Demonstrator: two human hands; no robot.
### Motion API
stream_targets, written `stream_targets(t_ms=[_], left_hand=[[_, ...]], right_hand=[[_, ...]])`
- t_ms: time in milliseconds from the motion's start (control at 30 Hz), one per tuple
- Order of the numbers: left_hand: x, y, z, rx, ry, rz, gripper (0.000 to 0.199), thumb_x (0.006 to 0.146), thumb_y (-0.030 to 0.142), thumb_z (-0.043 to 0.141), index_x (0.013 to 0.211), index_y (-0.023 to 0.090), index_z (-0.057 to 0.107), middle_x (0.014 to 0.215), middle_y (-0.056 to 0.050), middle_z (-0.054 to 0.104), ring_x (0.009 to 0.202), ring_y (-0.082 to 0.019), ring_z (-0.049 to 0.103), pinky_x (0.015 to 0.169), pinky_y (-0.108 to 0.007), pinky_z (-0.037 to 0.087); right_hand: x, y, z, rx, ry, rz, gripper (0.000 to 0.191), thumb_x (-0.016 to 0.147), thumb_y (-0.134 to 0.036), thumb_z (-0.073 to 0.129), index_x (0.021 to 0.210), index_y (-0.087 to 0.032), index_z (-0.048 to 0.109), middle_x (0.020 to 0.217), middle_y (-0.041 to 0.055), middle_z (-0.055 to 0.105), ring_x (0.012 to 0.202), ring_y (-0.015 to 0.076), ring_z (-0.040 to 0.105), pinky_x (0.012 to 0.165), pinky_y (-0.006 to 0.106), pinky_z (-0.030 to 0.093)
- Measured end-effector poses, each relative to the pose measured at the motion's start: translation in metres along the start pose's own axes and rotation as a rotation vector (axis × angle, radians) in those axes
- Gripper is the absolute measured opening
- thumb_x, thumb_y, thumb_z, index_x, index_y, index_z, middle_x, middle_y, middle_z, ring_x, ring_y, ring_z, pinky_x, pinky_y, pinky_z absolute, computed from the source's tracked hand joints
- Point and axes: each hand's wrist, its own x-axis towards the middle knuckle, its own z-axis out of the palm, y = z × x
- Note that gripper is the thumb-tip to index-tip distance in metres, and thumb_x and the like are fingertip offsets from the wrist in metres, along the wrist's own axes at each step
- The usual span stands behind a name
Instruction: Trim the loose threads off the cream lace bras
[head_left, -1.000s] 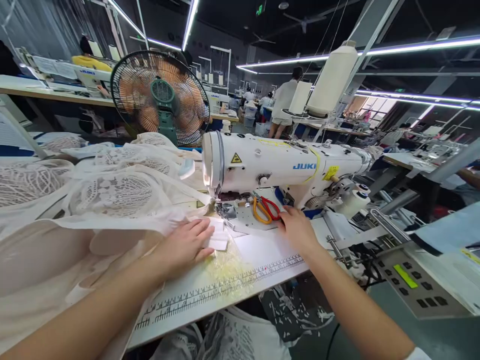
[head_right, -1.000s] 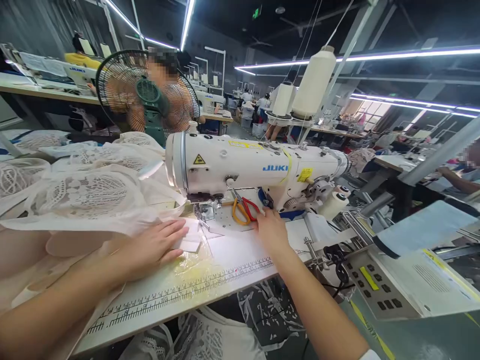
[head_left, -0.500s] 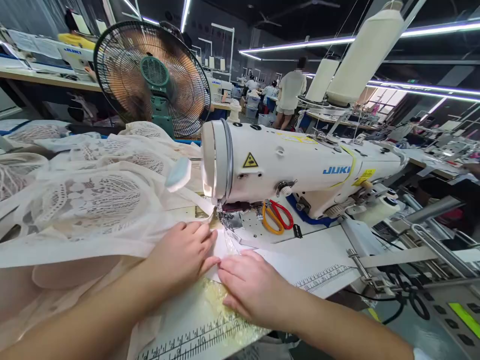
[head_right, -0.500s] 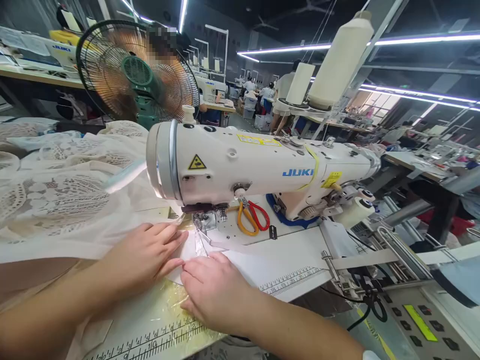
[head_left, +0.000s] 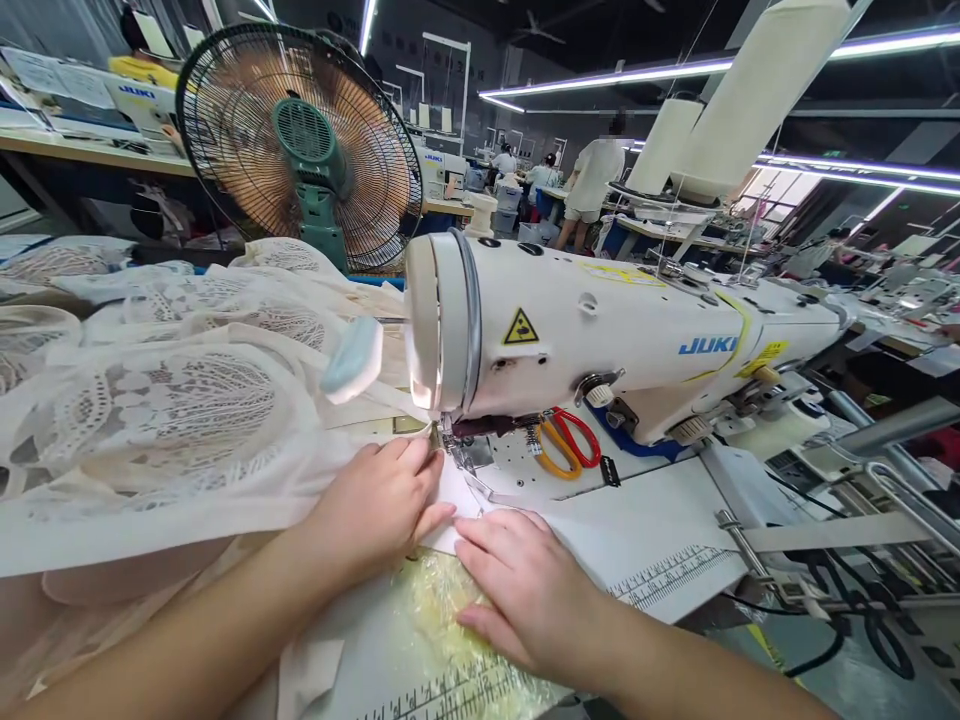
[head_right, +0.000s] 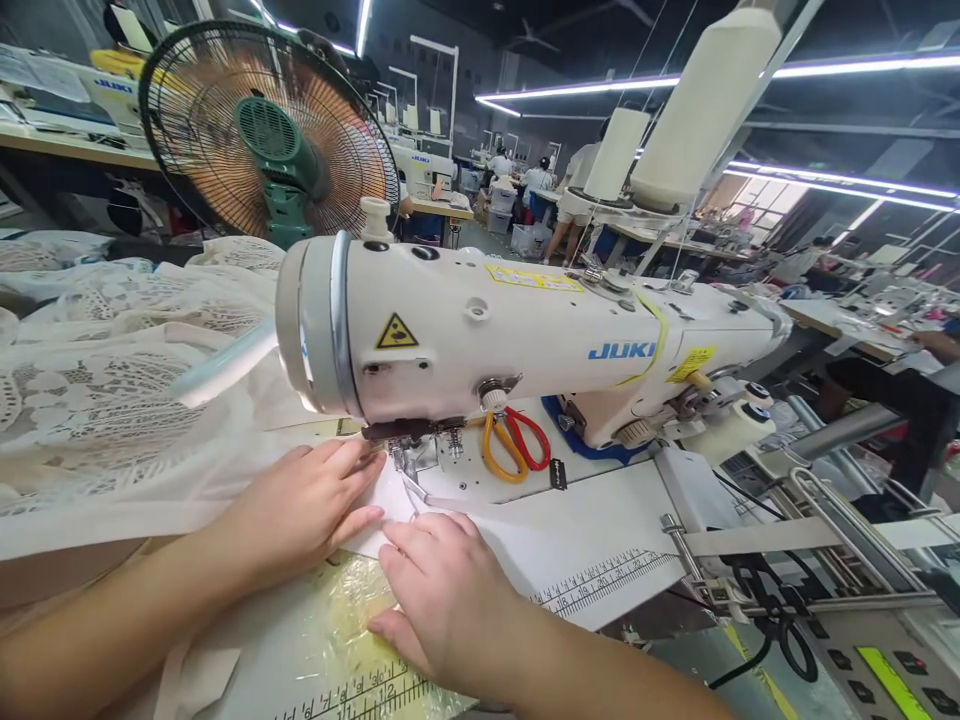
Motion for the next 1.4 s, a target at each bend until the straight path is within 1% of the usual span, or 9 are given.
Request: stream_targets(t_ms=[167, 400, 500, 633, 800, 900, 1033, 1267, 1400], left_hand=[[-0.002, -0.004, 0.004, -0.061, -0.001, 0.015, 0.041, 0.087, 0.037, 0.037, 0.113, 0.012, 0.056, 0.098, -0.014, 0.058, 0.090, -0.028, 0.055, 0.072, -0.039, 0.045], [-0.001, -0.010, 0.004, -0.172, -0.017, 0.027, 0.037, 0.085, 0.039, 0.040, 0.108, 0.015, 0.057, 0.096, -0.013, 0.056, 0.092, -0.028, 0.052, 0.077, -0.042, 0.044], [0.000, -0.012, 0.003, -0.221, -0.033, 0.026, 0.033, 0.085, 0.038, 0.041, 0.103, 0.017, 0.058, 0.098, -0.011, 0.055, 0.092, -0.027, 0.051, 0.078, -0.041, 0.043], [0.000, -0.014, 0.006, -0.247, 0.007, 0.048, 0.033, 0.084, 0.038, 0.043, 0.107, 0.018, 0.057, 0.100, -0.010, 0.056, 0.095, -0.026, 0.051, 0.079, -0.040, 0.043], [-0.003, -0.013, 0.009, -0.309, 0.110, 0.083, 0.033, 0.084, 0.040, 0.045, 0.104, 0.018, 0.059, 0.099, -0.009, 0.060, 0.096, -0.024, 0.051, 0.082, -0.038, 0.042], [-0.004, -0.011, 0.011, -0.296, 0.097, 0.084, 0.033, 0.083, 0.040, 0.045, 0.105, 0.018, 0.058, 0.103, -0.009, 0.060, 0.098, -0.025, 0.051, 0.084, -0.038, 0.041], [-0.003, -0.008, 0.012, -0.228, 0.048, 0.063, 0.040, 0.084, 0.039, 0.043, 0.112, 0.014, 0.055, 0.109, -0.011, 0.059, 0.102, -0.028, 0.049, 0.085, -0.041, 0.041], [-0.001, -0.006, 0.011, -0.188, 0.041, 0.070, 0.042, 0.085, 0.038, 0.041, 0.112, 0.010, 0.055, 0.107, -0.013, 0.059, 0.101, -0.029, 0.049, 0.084, -0.043, 0.042], [-0.003, -0.007, 0.011, -0.238, 0.066, 0.082, 0.039, 0.084, 0.037, 0.043, 0.110, 0.011, 0.055, 0.101, -0.012, 0.059, 0.095, -0.027, 0.051, 0.083, -0.041, 0.043]], right_hand=[[-0.003, -0.001, -0.004, 0.059, -0.007, -0.020, 0.032, 0.081, -0.029, 0.049, 0.106, -0.010, 0.055, 0.113, 0.0132, 0.059, 0.097, 0.0248, 0.052, 0.082, 0.039, 0.045], [-0.004, -0.001, -0.004, 0.153, 0.025, -0.111, 0.024, 0.081, -0.024, 0.048, 0.100, -0.012, 0.056, 0.105, 0.0116, 0.063, 0.092, 0.0203, 0.055, 0.082, 0.033, 0.047], [-0.003, 0.001, -0.004, 0.147, 0.052, -0.125, 0.024, 0.080, -0.024, 0.049, 0.098, -0.011, 0.057, 0.104, 0.0121, 0.062, 0.091, 0.0207, 0.055, 0.082, 0.034, 0.048], [-0.001, 0.004, -0.004, 0.024, 0.100, -0.041, 0.031, 0.081, -0.027, 0.048, 0.106, -0.010, 0.054, 0.112, 0.0164, 0.058, 0.102, 0.0266, 0.051, 0.085, 0.043, 0.046], [-0.001, 0.003, -0.001, 0.084, 0.048, -0.060, 0.026, 0.080, -0.027, 0.046, 0.100, -0.013, 0.056, 0.095, 0.0110, 0.064, 0.087, 0.0224, 0.055, 0.078, 0.039, 0.047], [-0.001, 0.004, 0.001, 0.112, 0.083, -0.087, 0.024, 0.081, -0.030, 0.044, 0.095, -0.014, 0.057, 0.092, 0.0102, 0.064, 0.084, 0.0213, 0.055, 0.076, 0.037, 0.047], [0.000, 0.006, 0.001, 0.117, 0.082, -0.086, 0.025, 0.081, -0.029, 0.044, 0.095, -0.012, 0.057, 0.094, 0.0107, 0.063, 0.085, 0.0215, 0.055, 0.076, 0.037, 0.046], [0.003, 0.005, -0.001, 0.122, 0.070, -0.054, 0.023, 0.080, -0.026, 0.045, 0.094, -0.013, 0.058, 0.095, 0.0105, 0.063, 0.088, 0.0220, 0.054, 0.078, 0.038, 0.046], [0.003, 0.005, -0.002, 0.118, 0.053, -0.060, 0.023, 0.080, -0.026, 0.046, 0.094, -0.013, 0.058, 0.096, 0.0107, 0.063, 0.089, 0.0219, 0.054, 0.079, 0.037, 0.046]])
